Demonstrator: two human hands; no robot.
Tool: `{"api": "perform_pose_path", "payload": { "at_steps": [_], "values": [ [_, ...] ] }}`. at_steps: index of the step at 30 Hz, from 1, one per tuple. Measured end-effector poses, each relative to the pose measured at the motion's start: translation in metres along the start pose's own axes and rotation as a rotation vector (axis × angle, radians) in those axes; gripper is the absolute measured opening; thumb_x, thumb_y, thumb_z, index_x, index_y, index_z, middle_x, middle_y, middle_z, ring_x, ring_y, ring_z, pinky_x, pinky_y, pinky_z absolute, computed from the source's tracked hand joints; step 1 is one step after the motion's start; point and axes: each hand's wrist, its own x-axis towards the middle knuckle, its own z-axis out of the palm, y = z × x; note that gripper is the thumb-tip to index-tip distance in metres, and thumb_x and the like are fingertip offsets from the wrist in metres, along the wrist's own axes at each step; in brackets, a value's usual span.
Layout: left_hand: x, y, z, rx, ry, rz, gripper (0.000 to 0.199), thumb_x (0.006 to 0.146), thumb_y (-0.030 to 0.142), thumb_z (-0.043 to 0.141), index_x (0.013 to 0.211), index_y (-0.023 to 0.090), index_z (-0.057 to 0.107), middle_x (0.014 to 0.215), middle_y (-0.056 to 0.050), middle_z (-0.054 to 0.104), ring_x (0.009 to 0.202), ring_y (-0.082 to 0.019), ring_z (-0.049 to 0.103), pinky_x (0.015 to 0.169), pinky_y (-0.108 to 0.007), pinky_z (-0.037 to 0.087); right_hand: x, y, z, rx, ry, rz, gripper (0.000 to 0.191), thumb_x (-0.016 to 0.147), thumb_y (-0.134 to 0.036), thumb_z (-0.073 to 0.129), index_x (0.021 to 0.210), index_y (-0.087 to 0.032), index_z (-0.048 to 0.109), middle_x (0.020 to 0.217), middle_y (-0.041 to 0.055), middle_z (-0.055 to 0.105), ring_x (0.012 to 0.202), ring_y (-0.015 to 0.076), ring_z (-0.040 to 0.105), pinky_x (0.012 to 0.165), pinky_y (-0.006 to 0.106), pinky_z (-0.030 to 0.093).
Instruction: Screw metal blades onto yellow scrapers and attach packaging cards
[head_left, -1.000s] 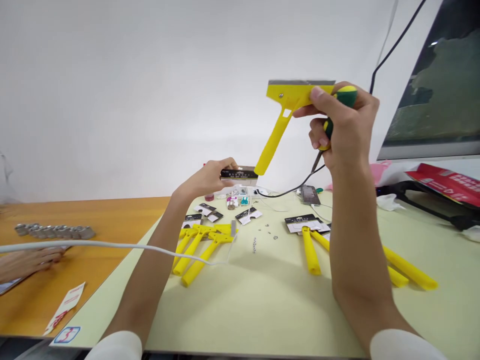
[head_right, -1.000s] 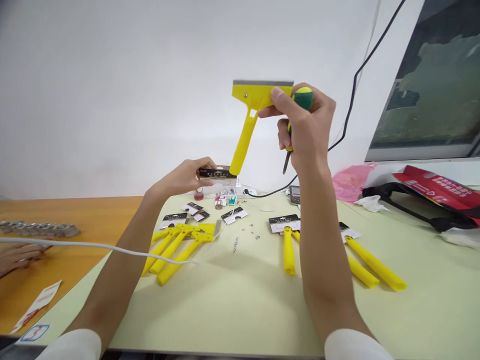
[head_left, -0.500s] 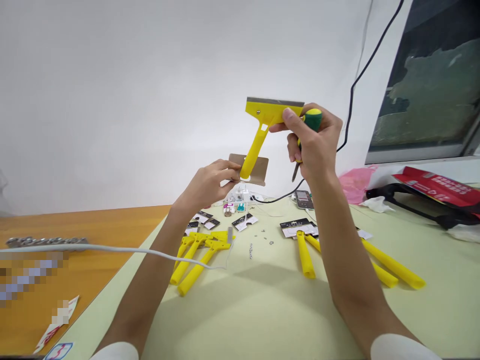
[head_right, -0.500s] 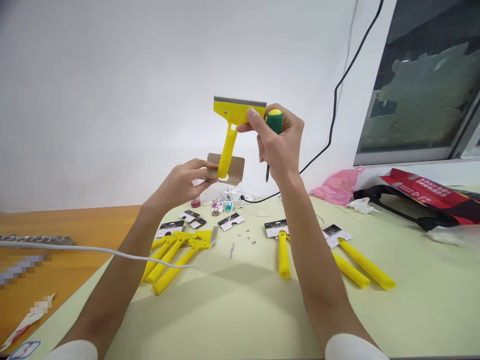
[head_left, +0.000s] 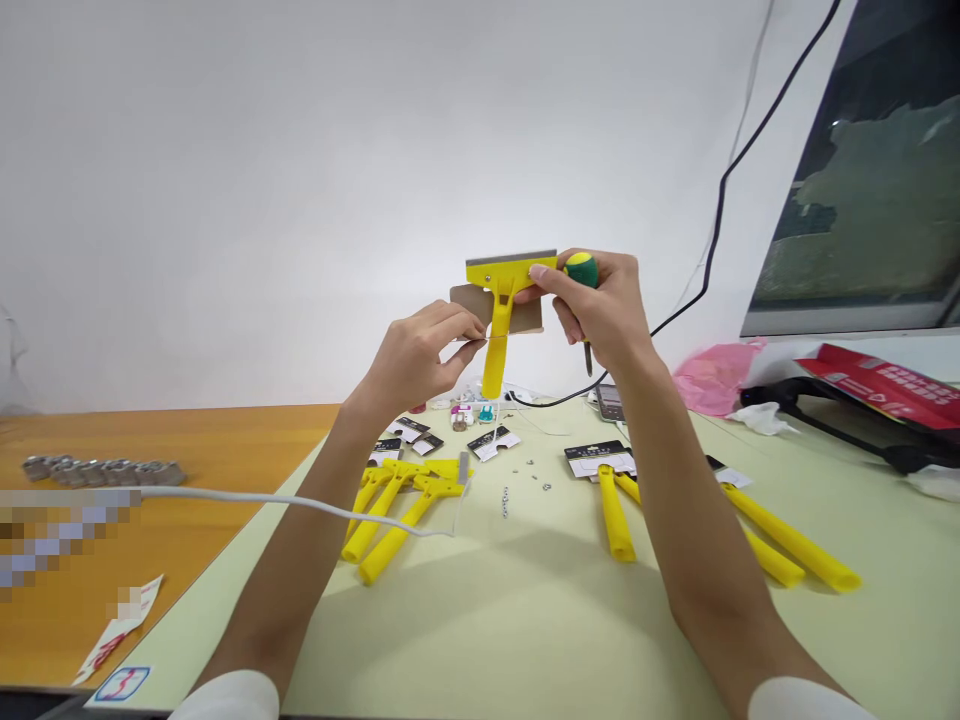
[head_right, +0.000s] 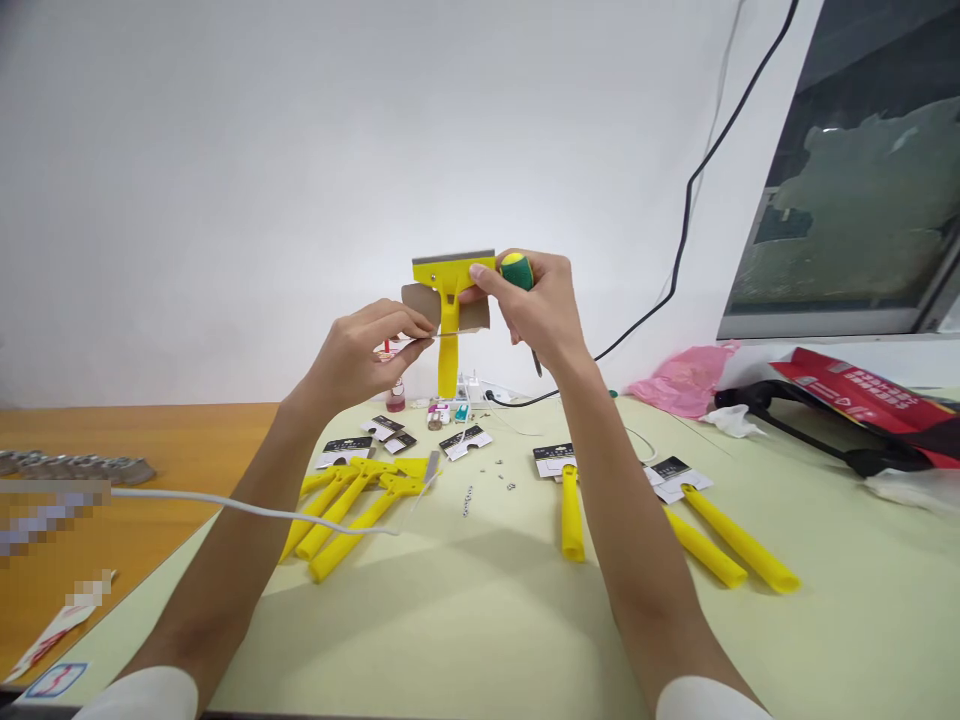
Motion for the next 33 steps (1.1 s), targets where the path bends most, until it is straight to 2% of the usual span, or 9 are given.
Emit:
{"api": "perform_pose_path", "payload": {
  "at_steps": [3, 5, 9, 12, 16, 20, 24, 29, 33],
  "values": [
    [0.0, -0.001, -0.002, 0.013, 0.005, -0.03, 0.01, 0.106, 0.03, 0.066, 0.103, 0.024, 0.074, 0.109, -0.007, 0.084, 0.103, -0.024, 0.077, 0.09, -0.041, 0.064, 0.001, 0.006, 0.001, -0.026, -0.073, 0.048, 0.047, 0.095, -0.04, 0.087, 0.067, -0.023, 0.053, 0.069, 0.0066, 0.071, 0.042, 0.0079, 0.043, 0.037, 0.029, 0.031],
    [-0.001, -0.003, -0.002, 0.028, 0.026, -0.036, 0.01, 0.105, 0.033, 0.067, 0.102, 0.025, 0.073, 0.109, -0.007, 0.083, 0.101, -0.024, 0.076, 0.089, -0.041, 0.064, 0.001, 0.009, 0.0, -0.073, -0.113, 0.066, 0.048, 0.097, -0.037, 0.085, 0.064, -0.024, 0.052, 0.056, 0.0027, 0.06, 0.04, 0.0087, 0.042, 0.038, 0.029, 0.032],
    [0.0, -0.007, -0.002, 0.078, 0.105, -0.021, 0.009, 0.103, 0.033, 0.071, 0.1, 0.024, 0.07, 0.111, -0.008, 0.079, 0.106, -0.027, 0.071, 0.088, -0.044, 0.064, 0.0, 0.011, 0.0, -0.14, -0.172, 0.101, 0.036, 0.096, -0.037, 0.085, 0.07, -0.023, 0.064, 0.046, -0.0041, 0.045, 0.037, 0.009, 0.037, 0.039, 0.029, 0.03],
    [0.0, -0.009, -0.003, 0.077, 0.147, -0.029, 0.008, 0.102, 0.031, 0.074, 0.103, 0.025, 0.069, 0.127, -0.011, 0.074, 0.123, -0.03, 0.067, 0.099, -0.05, 0.064, 0.0, 0.011, -0.001, -0.151, -0.228, 0.135, 0.026, 0.096, -0.04, 0.085, 0.081, -0.023, 0.072, 0.046, -0.0051, 0.047, 0.037, 0.0087, 0.037, 0.039, 0.029, 0.029],
    [0.001, -0.01, -0.006, -0.056, 0.132, -0.096, 0.012, 0.101, 0.03, 0.077, 0.1, 0.023, 0.067, 0.146, -0.014, 0.065, 0.138, -0.032, 0.065, 0.113, -0.052, 0.061, 0.0, 0.011, -0.003, -0.137, -0.294, 0.155, 0.028, 0.098, -0.045, 0.084, 0.084, -0.023, 0.073, 0.046, -0.006, 0.046, 0.038, 0.008, 0.035, 0.04, 0.028, 0.029],
    [0.0, -0.011, -0.005, -0.25, 0.096, -0.234, 0.017, 0.101, 0.036, 0.077, 0.106, 0.022, 0.069, 0.149, -0.013, 0.065, 0.135, -0.03, 0.068, 0.102, -0.046, 0.069, -0.001, 0.008, -0.003, -0.144, -0.285, 0.145, 0.028, 0.095, -0.041, 0.086, 0.079, -0.022, 0.073, 0.048, -0.005, 0.046, 0.04, 0.0081, 0.036, 0.041, 0.028, 0.029],
    [-0.001, -0.015, -0.002, -0.322, 0.12, -0.312, 0.02, 0.101, 0.04, 0.077, 0.106, 0.022, 0.07, 0.147, -0.011, 0.069, 0.132, -0.027, 0.069, 0.095, -0.041, 0.071, -0.001, 0.005, -0.003, -0.168, -0.273, 0.152, 0.029, 0.094, -0.041, 0.087, 0.077, -0.021, 0.075, 0.05, -0.0045, 0.046, 0.042, 0.0082, 0.036, 0.042, 0.028, 0.031],
    [0.0, -0.017, -0.002, -0.352, 0.179, -0.399, 0.025, 0.099, 0.04, 0.08, 0.117, 0.024, 0.076, 0.136, -0.009, 0.076, 0.121, -0.025, 0.073, 0.087, -0.036, 0.071, 0.001, 0.01, -0.002, -0.176, -0.249, 0.147, 0.038, 0.092, -0.061, 0.088, 0.094, -0.024, 0.08, 0.058, -0.0036, 0.052, 0.047, 0.0101, 0.042, 0.041, 0.027, 0.035],
    [0.001, -0.014, -0.004, -0.323, 0.225, -0.449, 0.027, 0.096, 0.042, 0.083, 0.114, 0.022, 0.078, 0.12, -0.007, 0.081, 0.113, -0.024, 0.075, 0.085, -0.036, 0.07, 0.004, 0.017, -0.002, -0.163, -0.138, 0.187, 0.054, 0.088, -0.079, 0.083, 0.1, -0.026, 0.078, 0.071, 0.0005, 0.066, 0.049, 0.0104, 0.045, 0.038, 0.027, 0.035]
  ]
}}
